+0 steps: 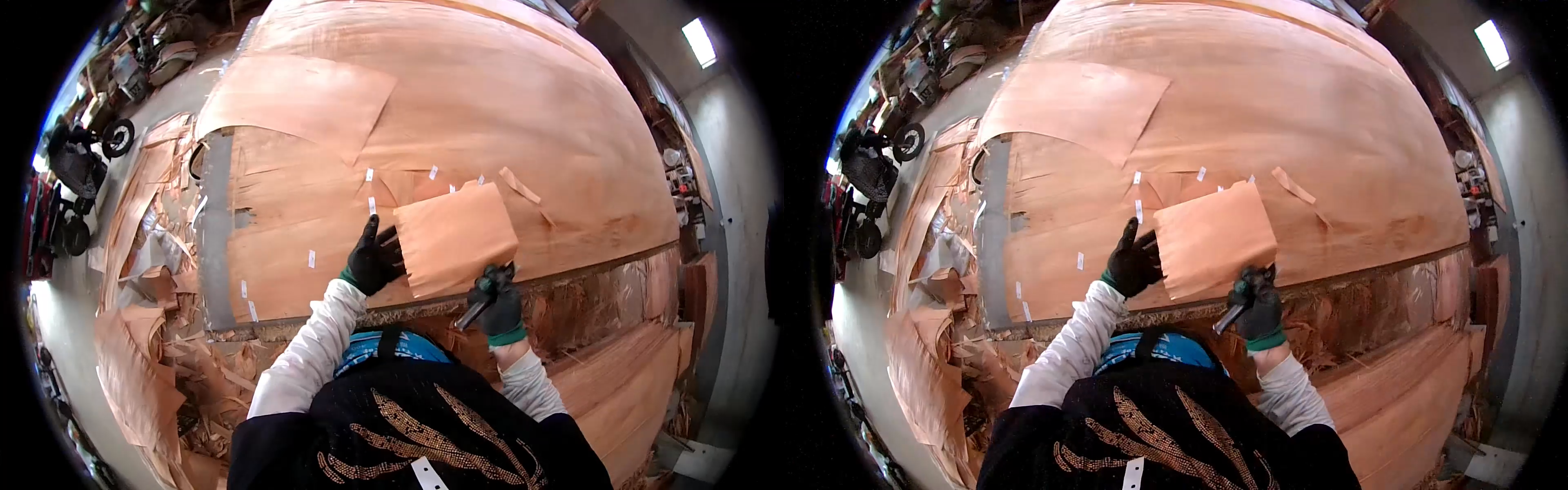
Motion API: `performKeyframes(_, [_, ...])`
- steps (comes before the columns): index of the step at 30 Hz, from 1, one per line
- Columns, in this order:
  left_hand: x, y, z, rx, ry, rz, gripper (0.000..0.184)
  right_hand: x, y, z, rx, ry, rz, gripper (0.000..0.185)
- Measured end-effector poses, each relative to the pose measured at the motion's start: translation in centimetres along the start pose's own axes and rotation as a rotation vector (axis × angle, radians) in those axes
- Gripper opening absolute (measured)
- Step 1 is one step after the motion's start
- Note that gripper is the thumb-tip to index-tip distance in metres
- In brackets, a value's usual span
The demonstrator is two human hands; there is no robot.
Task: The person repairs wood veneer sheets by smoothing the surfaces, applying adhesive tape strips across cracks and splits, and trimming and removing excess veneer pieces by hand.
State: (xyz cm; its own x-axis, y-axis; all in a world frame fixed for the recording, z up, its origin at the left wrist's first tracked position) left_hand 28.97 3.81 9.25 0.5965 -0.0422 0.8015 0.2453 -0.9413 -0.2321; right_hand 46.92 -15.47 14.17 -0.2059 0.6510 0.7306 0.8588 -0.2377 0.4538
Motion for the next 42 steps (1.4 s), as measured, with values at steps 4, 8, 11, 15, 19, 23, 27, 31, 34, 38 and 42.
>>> performKeyframes(4, [-2.0,0.4,2.7,0.313,-0.060,0.190,0.042,-8.6,-2.1,-0.7,0.121,-0.191,-0.231,0.013])
performKeyframes(8, [-0.8,0.1,1.5,0.327,-0.002,0.377,0.043,-10.3,-2.3,-2.3,0.131,-0.275,-0.672,0.014])
performKeyframes(11, [-0.6,-0.3,0.7,0.072,-0.167,0.219,0.045,-13.4,-2.4,-2.4,0.131,-0.278,-0.774,0.016])
performKeyframes(15, [-3.0,-0.2,2.8,0.289,-0.133,0.361,0.053,-15.7,-4.6,-3.2,0.235,-0.284,-0.528,0.013])
performKeyframes(19, [-1.6,-3.5,-1.9,0.629,-0.047,0.591,0.053,-15.4,-3.8,-3.7,0.114,-0.053,-1.252,0.019])
performKeyframes(23, [-0.4,-8.1,-9.1,0.759,-0.055,0.657,0.056,-5.3,1.4,-1.9,-0.210,-0.348,-0.919,0.036])
performKeyframes(27, [-1.3,-11.5,-13.7,0.794,-0.025,0.767,0.060,8.6,2.9,-0.1,-0.411,-0.076,-1.183,0.042])
performKeyframes(31, [-2.5,-13.6,-17.3,0.820,-0.021,0.837,0.060,21.1,-2.5,0.6,-0.608,0.424,-1.354,0.044])
performKeyframes(34, [-2.9,-14.2,-19.9,0.832,-0.074,0.935,0.061,24.1,-7.6,3.2,-0.495,0.798,-1.542,0.040])
performKeyframes(38, [-5.7,-13.9,-22.6,0.611,-0.077,0.751,0.061,26.2,-10.9,3.1,-0.204,0.742,-1.771,0.018])
performKeyframes(42, [-11.2,-12.0,-23.0,0.544,-0.294,0.910,0.041,27.3,-12.0,5.3,-0.277,0.752,-1.773,0.015])
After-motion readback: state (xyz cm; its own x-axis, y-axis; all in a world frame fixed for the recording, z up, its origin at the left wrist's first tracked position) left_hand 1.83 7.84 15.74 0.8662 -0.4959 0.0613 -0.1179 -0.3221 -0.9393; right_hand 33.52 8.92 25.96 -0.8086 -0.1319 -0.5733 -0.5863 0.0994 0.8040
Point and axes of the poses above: each hand's wrist, its own z-axis towards the middle knuckle, its own x-axis out of the palm, y = z × x, the point moved 1 cm from there along z, towards the middle knuckle, and after that the axes turned 9 degrees about -y, right-handed, at the moved point
